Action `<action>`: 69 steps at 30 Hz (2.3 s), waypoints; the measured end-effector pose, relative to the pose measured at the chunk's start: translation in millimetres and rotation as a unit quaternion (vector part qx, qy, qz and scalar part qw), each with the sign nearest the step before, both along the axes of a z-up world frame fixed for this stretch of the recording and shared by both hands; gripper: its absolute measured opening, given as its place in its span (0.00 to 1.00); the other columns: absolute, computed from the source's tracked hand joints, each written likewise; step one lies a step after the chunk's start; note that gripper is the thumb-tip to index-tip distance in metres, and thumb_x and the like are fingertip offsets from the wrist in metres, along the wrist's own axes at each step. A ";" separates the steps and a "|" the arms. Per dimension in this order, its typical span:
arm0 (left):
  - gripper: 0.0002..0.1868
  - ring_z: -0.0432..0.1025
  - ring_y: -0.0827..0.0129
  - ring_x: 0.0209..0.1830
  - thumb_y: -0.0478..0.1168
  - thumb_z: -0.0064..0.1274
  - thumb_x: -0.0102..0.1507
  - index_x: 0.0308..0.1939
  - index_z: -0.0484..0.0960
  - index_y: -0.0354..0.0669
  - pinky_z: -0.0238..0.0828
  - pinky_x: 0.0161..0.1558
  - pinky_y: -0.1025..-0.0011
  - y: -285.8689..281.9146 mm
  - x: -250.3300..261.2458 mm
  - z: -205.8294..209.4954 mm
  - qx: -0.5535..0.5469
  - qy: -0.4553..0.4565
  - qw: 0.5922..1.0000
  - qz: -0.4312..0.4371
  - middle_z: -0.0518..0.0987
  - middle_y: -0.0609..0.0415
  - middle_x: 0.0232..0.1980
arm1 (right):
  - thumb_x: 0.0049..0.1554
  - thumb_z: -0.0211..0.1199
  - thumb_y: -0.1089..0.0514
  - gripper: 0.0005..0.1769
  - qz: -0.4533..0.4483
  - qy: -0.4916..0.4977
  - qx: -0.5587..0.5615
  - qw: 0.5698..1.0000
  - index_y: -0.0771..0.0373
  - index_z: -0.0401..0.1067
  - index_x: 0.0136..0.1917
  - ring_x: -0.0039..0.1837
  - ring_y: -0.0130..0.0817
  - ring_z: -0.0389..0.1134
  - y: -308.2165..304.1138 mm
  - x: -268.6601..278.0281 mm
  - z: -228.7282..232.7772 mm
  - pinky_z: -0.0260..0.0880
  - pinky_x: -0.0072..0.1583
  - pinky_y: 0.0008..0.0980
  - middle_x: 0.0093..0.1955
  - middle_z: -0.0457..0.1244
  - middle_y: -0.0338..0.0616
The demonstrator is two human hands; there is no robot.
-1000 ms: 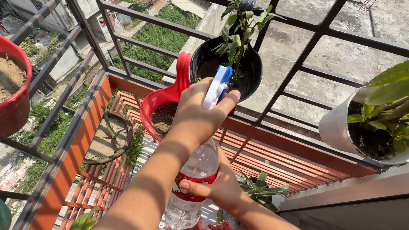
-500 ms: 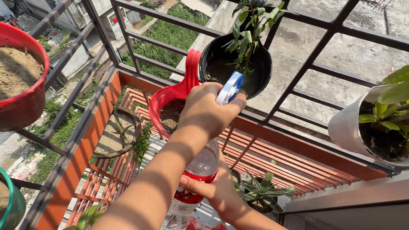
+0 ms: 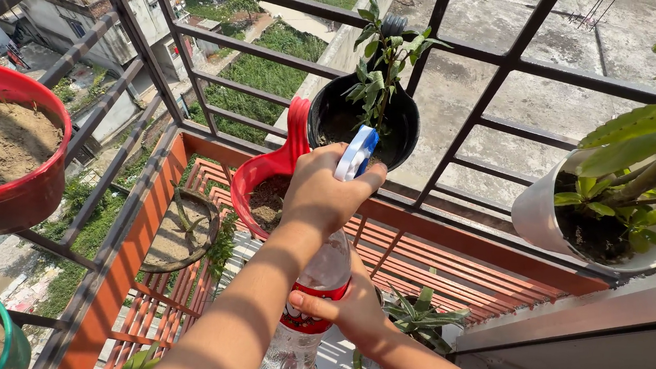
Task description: The person uses a spray bottle to mist water onto several potted plants on a balcony. They move from one plant to the next, spraying the leaves and soil of each.
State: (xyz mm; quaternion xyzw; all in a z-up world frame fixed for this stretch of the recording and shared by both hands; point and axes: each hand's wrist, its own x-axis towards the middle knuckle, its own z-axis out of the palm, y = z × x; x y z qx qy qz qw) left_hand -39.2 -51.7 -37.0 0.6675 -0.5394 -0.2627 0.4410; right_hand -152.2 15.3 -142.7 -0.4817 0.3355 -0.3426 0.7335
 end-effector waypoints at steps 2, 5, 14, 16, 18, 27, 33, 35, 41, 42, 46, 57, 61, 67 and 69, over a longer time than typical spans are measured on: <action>0.20 0.79 0.57 0.27 0.57 0.60 0.50 0.30 0.84 0.43 0.75 0.36 0.62 2.3 0.3 -0.7 -0.018 0.037 0.999 -0.009 0.83 0.48 0.27 | 0.41 0.79 0.54 0.52 0.009 0.011 -0.008 1.000 0.60 0.57 0.73 0.67 0.38 0.69 -1.3 -3.1 -0.2 0.69 0.68 0.41 0.66 0.67 0.48; 0.22 0.78 0.56 0.29 0.59 0.59 0.54 0.27 0.84 0.42 0.74 0.38 0.61 2.4 1.3 -0.2 0.036 -0.014 0.999 0.006 0.83 0.49 0.28 | 0.40 0.80 0.53 0.54 -0.009 0.012 -0.013 1.000 0.61 0.57 0.74 0.67 0.39 0.68 0.2 -2.4 -3.3 0.69 0.67 0.42 0.65 0.66 0.49; 0.18 0.78 0.57 0.30 0.58 0.59 0.53 0.29 0.85 0.48 0.73 0.37 0.61 12.6 5.0 4.6 0.025 -0.015 0.999 0.021 0.83 0.52 0.27 | 0.37 0.81 0.53 0.57 0.010 0.010 -0.009 1.000 0.62 0.55 0.74 0.67 0.38 0.68 0.0 -3.6 2.7 0.69 0.68 0.43 0.66 0.66 0.47; 0.16 0.78 0.58 0.29 0.56 0.60 0.53 0.30 0.86 0.49 0.73 0.36 0.63 15.9 5.8 5.0 0.003 0.007 1.000 0.013 0.83 0.53 0.27 | 0.38 0.81 0.55 0.55 0.009 0.010 -0.036 0.999 0.65 0.56 0.73 0.67 0.41 0.69 0.5 -2.1 4.9 0.68 0.69 0.43 0.65 0.66 0.50; 0.15 0.79 0.61 0.28 0.54 0.61 0.52 0.30 0.86 0.48 0.73 0.36 0.64 19.5 6.9 5.0 -0.032 0.027 0.999 0.005 0.83 0.55 0.27 | 0.39 0.81 0.56 0.54 0.014 0.007 -0.072 0.997 0.67 0.56 0.73 0.68 0.41 0.68 -0.1 -1.0 7.1 0.67 0.70 0.43 0.65 0.66 0.51; 0.14 0.75 0.71 0.25 0.48 0.62 0.55 0.32 0.83 0.40 0.71 0.31 0.69 33.4 12.0 20.1 -0.113 0.078 0.990 -0.028 0.82 0.53 0.26 | 0.40 0.81 0.54 0.60 0.030 0.012 -0.146 0.989 0.63 0.50 0.78 0.74 0.37 0.64 -3.1 -0.9 28.5 0.63 0.74 0.41 0.71 0.62 0.48; 0.16 0.78 0.68 0.29 0.51 0.63 0.54 0.36 0.84 0.43 0.74 0.34 0.68 29.0 12.5 28.6 -0.175 0.104 0.978 -0.055 0.84 0.55 0.30 | 0.40 0.82 0.54 0.60 0.029 -0.009 -0.133 0.991 0.62 0.50 0.77 0.73 0.38 0.64 -7.5 -0.1 36.9 0.63 0.74 0.41 0.71 0.61 0.48; 0.16 0.78 0.66 0.28 0.52 0.63 0.54 0.35 0.84 0.43 0.73 0.34 0.68 27.9 13.0 29.8 -0.157 0.043 0.986 -0.019 0.83 0.55 0.29 | 0.40 0.82 0.54 0.59 0.023 0.003 -0.154 0.988 0.64 0.51 0.76 0.73 0.38 0.64 -8.3 0.1 37.8 0.63 0.74 0.41 0.70 0.62 0.49; 0.14 0.81 0.66 0.28 0.49 0.63 0.54 0.35 0.84 0.44 0.76 0.33 0.69 31.7 15.0 30.4 -0.219 0.105 0.970 -0.033 0.85 0.56 0.30 | 0.39 0.82 0.55 0.58 0.029 0.035 -0.159 0.986 0.63 0.53 0.75 0.71 0.37 0.65 -8.8 -1.4 42.2 0.65 0.72 0.40 0.68 0.63 0.47; 0.14 0.80 0.66 0.27 0.49 0.63 0.54 0.35 0.84 0.43 0.76 0.33 0.68 32.4 16.5 30.9 -0.219 0.097 0.970 -0.032 0.84 0.55 0.29 | 0.39 0.82 0.55 0.57 0.034 0.037 -0.157 0.986 0.64 0.54 0.74 0.70 0.37 0.66 -8.4 -1.0 43.2 0.66 0.71 0.40 0.67 0.63 0.48; 0.14 0.78 0.65 0.26 0.49 0.63 0.56 0.32 0.83 0.42 0.74 0.33 0.67 36.7 23.5 31.3 -0.199 0.030 0.979 -0.015 0.83 0.54 0.27 | 0.38 0.81 0.54 0.57 0.039 0.050 -0.160 0.985 0.64 0.54 0.74 0.69 0.37 0.67 -5.9 1.6 45.2 0.68 0.70 0.40 0.66 0.64 0.47; 0.14 0.77 0.69 0.27 0.49 0.63 0.54 0.36 0.84 0.43 0.72 0.34 0.69 42.0 24.2 4.6 -0.114 0.081 0.990 -0.029 0.82 0.56 0.28 | 0.38 0.82 0.54 0.57 0.051 0.006 -0.101 0.994 0.67 0.55 0.74 0.70 0.37 0.66 13.0 3.1 20.3 0.66 0.71 0.41 0.67 0.64 0.49; 0.14 0.77 0.69 0.25 0.48 0.62 0.56 0.34 0.83 0.41 0.72 0.32 0.69 46.5 19.4 -11.4 -0.097 0.099 0.989 -0.043 0.82 0.55 0.27 | 0.38 0.82 0.52 0.58 0.053 0.037 -0.110 0.992 0.67 0.55 0.74 0.70 0.38 0.67 15.7 -4.3 6.9 0.66 0.71 0.41 0.67 0.65 0.50; 0.12 0.76 0.70 0.25 0.46 0.61 0.57 0.35 0.83 0.41 0.72 0.31 0.70 46.9 9.1 -21.2 -0.107 0.104 0.988 -0.032 0.82 0.55 0.26 | 0.38 0.82 0.47 0.62 0.055 0.061 -0.138 0.987 0.66 0.52 0.77 0.74 0.39 0.64 13.7 -15.7 -5.8 0.62 0.74 0.41 0.71 0.62 0.50; 0.13 0.77 0.71 0.25 0.47 0.61 0.57 0.35 0.84 0.41 0.72 0.32 0.69 45.5 5.2 -19.7 -0.069 0.079 0.994 -0.011 0.82 0.55 0.26 | 0.39 0.81 0.46 0.62 0.055 0.081 -0.152 0.983 0.66 0.52 0.77 0.74 0.39 0.64 12.9 -19.7 -7.5 0.62 0.74 0.40 0.72 0.62 0.50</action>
